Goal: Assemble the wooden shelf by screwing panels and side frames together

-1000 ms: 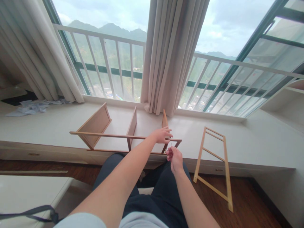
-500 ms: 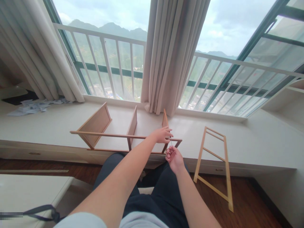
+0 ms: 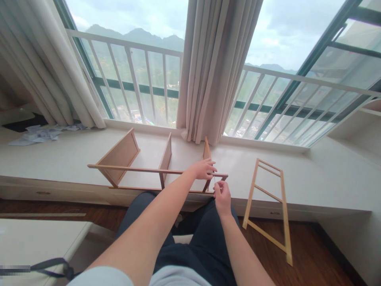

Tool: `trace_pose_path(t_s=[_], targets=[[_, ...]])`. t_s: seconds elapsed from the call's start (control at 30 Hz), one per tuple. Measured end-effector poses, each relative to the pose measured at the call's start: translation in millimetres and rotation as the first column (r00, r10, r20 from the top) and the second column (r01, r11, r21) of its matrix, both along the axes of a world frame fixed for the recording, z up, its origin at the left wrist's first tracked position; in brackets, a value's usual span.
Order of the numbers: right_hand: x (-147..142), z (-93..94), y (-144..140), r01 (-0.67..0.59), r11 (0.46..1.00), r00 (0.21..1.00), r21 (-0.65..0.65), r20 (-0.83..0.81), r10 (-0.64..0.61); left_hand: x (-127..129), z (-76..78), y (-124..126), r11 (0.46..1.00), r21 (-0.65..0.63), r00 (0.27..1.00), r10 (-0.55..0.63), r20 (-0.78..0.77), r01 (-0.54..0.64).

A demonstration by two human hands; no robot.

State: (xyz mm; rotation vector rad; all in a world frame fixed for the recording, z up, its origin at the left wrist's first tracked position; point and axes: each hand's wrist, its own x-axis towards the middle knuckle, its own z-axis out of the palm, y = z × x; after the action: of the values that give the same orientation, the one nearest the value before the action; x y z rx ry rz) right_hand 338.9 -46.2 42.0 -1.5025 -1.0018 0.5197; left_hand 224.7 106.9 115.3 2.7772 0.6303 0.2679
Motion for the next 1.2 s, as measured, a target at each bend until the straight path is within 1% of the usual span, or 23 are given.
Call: trace_pose_path(t_s=[0.13, 0.33, 0.5, 0.63, 0.87, 0.97, 1.1, 1.2], targets=[[-3, 4.9, -4, 0.028, 0.999, 0.991, 0.020, 0.131, -0.030, 0, -1.3, 1, 1.000, -0.002, 1.000, -0.001, 0.005, 0.001], [-6, 3.7, -5, 0.011, 0.999, 0.983, 0.030, 0.184, -0.016, 0, -1.8, 2, 1.000, 0.000, 1.000, -0.007, 0.003, 0.007], [-5, -2.2, -4, -0.060, 0.998, 0.985, 0.027, 0.164, 0.055, 0, -0.8, 1, 1.000, -0.014, 1.000, 0.001, 0.002, -0.001], [-5, -12.3, -2, -0.141, 0.990, 0.978, 0.019, 0.156, 0.136, 1, -0.1, 0, 1.000, -0.015, 1.000, 0.008, -0.006, -0.008], [-5, -28.2, 1, -0.163, 0.986, 0.986, 0.027, 0.016, 0.163, 0, -0.9, 1, 1.000, -0.011, 1.000, 0.003, 0.004, -0.003], [-5, -34.0, 3, -0.196, 0.980, 0.980, 0.043, -0.033, 0.197, 0, -1.7, 1, 1.000, -0.012, 1.000, 0.001, 0.012, -0.001], [-5, -39.4, 3, -0.227, 0.972, 0.972, 0.058, -0.054, 0.231, 0, -1.1, 0, 1.000, -0.013, 1.000, 0.005, 0.016, -0.005], [-7, -38.7, 2, -0.246, 0.967, 0.967, 0.062, -0.051, 0.249, 0, 0.5, -1, 1.000, -0.011, 1.000, 0.006, 0.010, -0.006]])
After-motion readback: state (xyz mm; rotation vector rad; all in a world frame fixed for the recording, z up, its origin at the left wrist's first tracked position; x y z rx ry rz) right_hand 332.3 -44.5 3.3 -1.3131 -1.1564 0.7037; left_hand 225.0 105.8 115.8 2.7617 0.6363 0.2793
